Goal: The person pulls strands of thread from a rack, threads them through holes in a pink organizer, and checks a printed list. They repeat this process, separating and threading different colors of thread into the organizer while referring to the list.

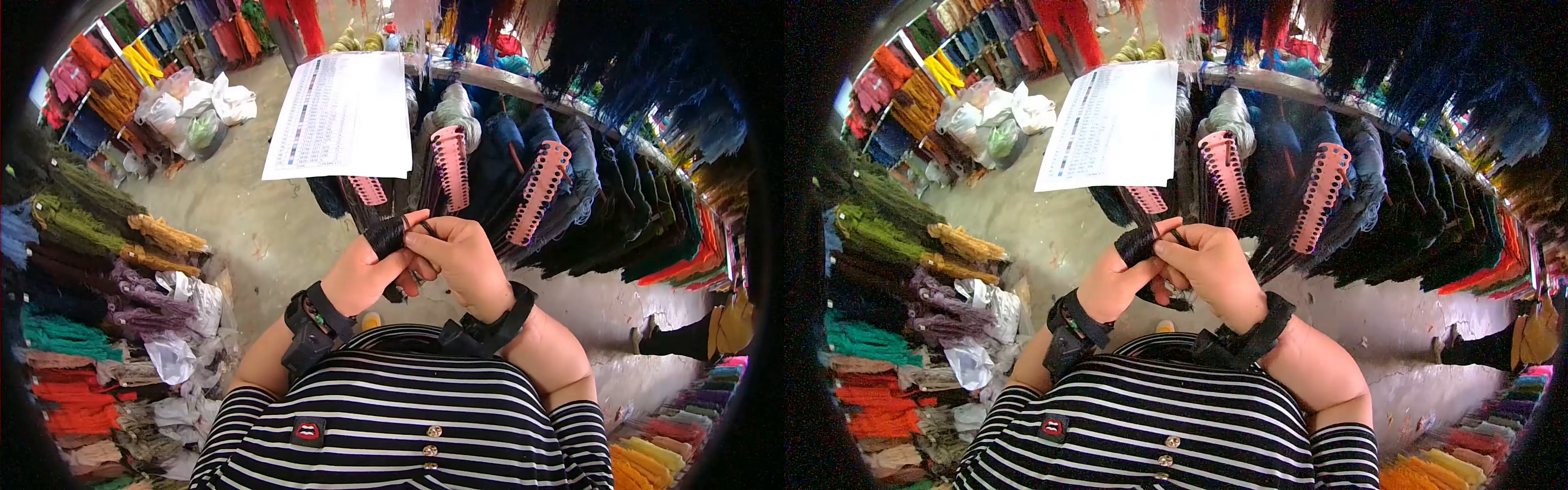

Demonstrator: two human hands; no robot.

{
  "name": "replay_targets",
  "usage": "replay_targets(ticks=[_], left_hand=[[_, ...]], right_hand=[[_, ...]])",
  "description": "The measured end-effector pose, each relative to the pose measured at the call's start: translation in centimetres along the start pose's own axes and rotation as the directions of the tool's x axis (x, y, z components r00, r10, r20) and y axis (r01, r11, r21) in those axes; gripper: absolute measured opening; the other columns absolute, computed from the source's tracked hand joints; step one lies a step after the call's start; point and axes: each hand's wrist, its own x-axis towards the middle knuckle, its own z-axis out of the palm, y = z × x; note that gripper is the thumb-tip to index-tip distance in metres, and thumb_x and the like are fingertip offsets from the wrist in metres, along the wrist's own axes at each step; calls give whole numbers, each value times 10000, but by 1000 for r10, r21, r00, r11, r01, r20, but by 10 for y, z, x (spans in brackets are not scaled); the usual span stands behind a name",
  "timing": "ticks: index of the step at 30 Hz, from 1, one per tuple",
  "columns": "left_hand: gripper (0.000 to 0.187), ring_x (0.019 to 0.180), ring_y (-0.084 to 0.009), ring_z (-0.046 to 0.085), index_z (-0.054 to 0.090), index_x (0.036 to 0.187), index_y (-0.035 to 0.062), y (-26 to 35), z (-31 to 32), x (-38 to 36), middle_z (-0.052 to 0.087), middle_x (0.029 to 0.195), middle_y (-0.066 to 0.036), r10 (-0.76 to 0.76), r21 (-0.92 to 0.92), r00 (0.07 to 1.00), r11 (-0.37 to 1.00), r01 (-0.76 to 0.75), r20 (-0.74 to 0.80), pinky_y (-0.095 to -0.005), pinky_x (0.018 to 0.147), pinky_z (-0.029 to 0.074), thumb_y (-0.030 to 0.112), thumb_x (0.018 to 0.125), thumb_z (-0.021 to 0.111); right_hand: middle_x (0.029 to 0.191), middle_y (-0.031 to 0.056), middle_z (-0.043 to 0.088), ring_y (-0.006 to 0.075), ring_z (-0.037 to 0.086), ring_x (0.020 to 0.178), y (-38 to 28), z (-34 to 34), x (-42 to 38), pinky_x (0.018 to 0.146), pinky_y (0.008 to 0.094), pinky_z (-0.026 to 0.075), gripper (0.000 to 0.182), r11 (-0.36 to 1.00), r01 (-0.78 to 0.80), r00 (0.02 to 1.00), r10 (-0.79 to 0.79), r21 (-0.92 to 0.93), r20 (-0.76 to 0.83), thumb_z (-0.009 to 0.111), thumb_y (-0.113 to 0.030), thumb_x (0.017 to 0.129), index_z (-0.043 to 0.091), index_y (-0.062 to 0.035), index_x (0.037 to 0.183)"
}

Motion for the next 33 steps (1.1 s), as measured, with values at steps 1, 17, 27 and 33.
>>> replay_targets(ticks=[1,17,27,33], left_hand=[[451,642,-107,609,399,1406,48,2,-2,-1,651,923,-63,-25,-13,1000,1000,25,5,-222,598,506,62,958,448],[374,1036,-279,627,486,1279,-20,-21,-45,-13,654,1115,-163,17,-498,979,859,-117,-201,-418,958,462,134,945,422],[345,514,-16,356,550,1249,123,-73,-230,-134,644,940,39,-107,-405,696,870,-280,-710,-165,408,288,122,915,466],[310,460,-4,335,572,1214,99,-64,-176,-119,595,852,58,-136,-359,705,916,-178,-696,-161,370,239,163,911,550]], right_hand=[[579,-23,501,32,393,514,0,0,0,481,207,291,157,1000,-1,1000,1,26,15,602,-81,903,619,20,785],[834,49,562,148,565,843,-15,-57,-21,801,288,453,155,857,-27,973,-96,515,211,480,-165,983,504,-43,1076],[812,116,605,237,579,733,18,-374,-222,667,371,441,216,357,-408,553,-635,-840,-539,499,-67,905,569,-14,1103],[944,190,642,315,621,875,-19,-275,-195,776,381,482,189,311,-269,720,-564,-912,-404,507,-94,900,596,5,1034]])
